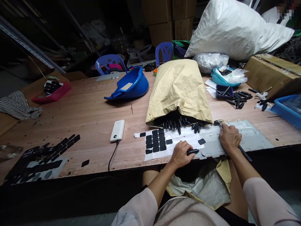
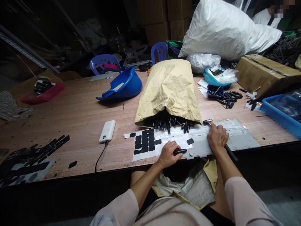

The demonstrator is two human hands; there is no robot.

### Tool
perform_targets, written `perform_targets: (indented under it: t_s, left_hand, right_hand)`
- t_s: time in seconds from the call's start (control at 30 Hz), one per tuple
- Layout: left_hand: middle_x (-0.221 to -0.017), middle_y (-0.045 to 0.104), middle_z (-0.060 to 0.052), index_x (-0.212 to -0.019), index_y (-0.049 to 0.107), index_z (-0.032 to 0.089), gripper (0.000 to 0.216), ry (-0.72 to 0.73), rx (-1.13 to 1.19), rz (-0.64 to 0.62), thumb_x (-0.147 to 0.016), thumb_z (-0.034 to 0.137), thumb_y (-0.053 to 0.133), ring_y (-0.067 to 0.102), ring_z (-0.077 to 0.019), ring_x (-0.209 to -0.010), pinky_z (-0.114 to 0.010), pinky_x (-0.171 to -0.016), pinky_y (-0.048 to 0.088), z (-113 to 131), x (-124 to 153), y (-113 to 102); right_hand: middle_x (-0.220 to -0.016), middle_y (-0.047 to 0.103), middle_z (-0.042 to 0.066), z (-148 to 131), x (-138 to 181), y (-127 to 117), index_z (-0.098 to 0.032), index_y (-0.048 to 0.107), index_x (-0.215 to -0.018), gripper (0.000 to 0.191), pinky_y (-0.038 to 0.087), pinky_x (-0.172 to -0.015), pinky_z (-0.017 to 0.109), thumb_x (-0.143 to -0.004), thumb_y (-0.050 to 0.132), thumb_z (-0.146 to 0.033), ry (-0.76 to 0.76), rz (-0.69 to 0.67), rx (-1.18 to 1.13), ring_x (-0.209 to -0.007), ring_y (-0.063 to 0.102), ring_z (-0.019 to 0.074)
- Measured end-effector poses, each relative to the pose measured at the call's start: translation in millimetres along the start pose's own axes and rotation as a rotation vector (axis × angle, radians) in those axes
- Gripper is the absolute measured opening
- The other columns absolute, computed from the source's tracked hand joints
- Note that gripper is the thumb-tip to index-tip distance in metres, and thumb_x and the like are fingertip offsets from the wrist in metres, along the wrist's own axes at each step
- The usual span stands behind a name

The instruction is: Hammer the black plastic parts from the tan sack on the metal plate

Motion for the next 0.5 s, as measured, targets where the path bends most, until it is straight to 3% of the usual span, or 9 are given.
perform_targets:
  t_s: [0.07,0.13,0.2,0.27,0.37,0.43,0.5]
  left_hand:
    - [-0.097,0.073,-0.007,-0.100,0.074,0.022,0.014,0.070,-0.028,-0.010,-0.091,0.032,0.078,0.064,-0.0255,-0.096,-0.039,-0.088,0.049,4,9,0]
    - [-0.102,0.074,-0.009,-0.109,0.074,0.024,0.018,0.236,-0.039,-0.108,-0.097,0.037,0.070,0.065,-0.0260,-0.098,-0.041,-0.091,0.049,13,28,10]
    - [-0.103,0.075,-0.009,-0.113,0.073,0.026,0.022,0.431,-0.027,-0.320,-0.100,0.041,0.065,0.068,-0.0251,-0.097,-0.041,-0.091,0.049,22,57,30]
    - [-0.102,0.076,-0.009,-0.113,0.072,0.026,0.023,0.460,-0.051,-0.541,-0.100,0.044,0.066,0.070,-0.0250,-0.095,-0.039,-0.086,0.051,24,85,54]
    - [-0.114,0.078,-0.011,-0.115,0.071,0.024,0.021,0.121,-0.189,-0.719,-0.100,0.038,0.067,0.075,-0.0292,-0.105,-0.039,-0.088,0.056,8,107,78]
    - [-0.120,0.079,-0.014,-0.118,0.072,0.021,0.022,-0.174,-0.280,-0.785,-0.100,0.030,0.064,0.076,-0.0326,-0.111,-0.042,-0.092,0.058,-8,110,82]
    - [-0.122,0.079,-0.018,-0.122,0.074,0.018,0.026,-0.355,-0.327,-0.843,-0.101,0.026,0.060,0.077,-0.0353,-0.115,-0.044,-0.094,0.060,-18,108,78]
  right_hand:
    - [-0.107,0.063,0.017,-5,2,5,-0.016,0.074,-0.133,0.041,0.026,-0.076,0.037,-0.106,0.046,-0.029,-0.004,0.035,0.007,-0.090,0.048,0.0240]
    - [-0.108,0.063,0.016,-8,3,7,-0.016,0.073,-0.131,0.039,0.026,-0.077,0.037,-0.104,0.050,-0.030,-0.011,0.038,0.019,-0.091,0.048,0.0238]
    - [-0.108,0.062,0.016,-8,4,8,-0.016,0.073,-0.131,0.038,0.026,-0.078,0.037,-0.103,0.051,-0.030,-0.020,0.029,0.032,-0.092,0.048,0.0241]
    - [-0.110,0.062,0.017,-7,3,8,-0.015,0.072,-0.131,0.038,0.026,-0.078,0.037,-0.103,0.050,-0.029,-0.028,0.027,0.040,-0.094,0.048,0.0249]
    - [-0.111,0.062,0.018,-7,3,8,-0.014,0.071,-0.131,0.040,0.024,-0.077,0.037,-0.106,0.045,-0.030,-0.027,0.025,0.052,-0.095,0.048,0.0257]
    - [-0.112,0.062,0.018,-8,3,7,-0.014,0.071,-0.131,0.041,0.024,-0.077,0.038,-0.107,0.042,-0.029,-0.027,0.016,0.058,-0.096,0.049,0.0259]
    - [-0.111,0.062,0.019,-9,4,6,-0.013,0.071,-0.132,0.041,0.025,-0.077,0.038,-0.106,0.044,-0.029,-0.029,0.016,0.057,-0.096,0.049,0.0262]
Point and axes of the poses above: each hand's wrist, its own x-axis away from the middle knuckle, its own y-axis out of the palm, z = x × y, the point moved 3 cm from there along -x, towards the middle knuckle
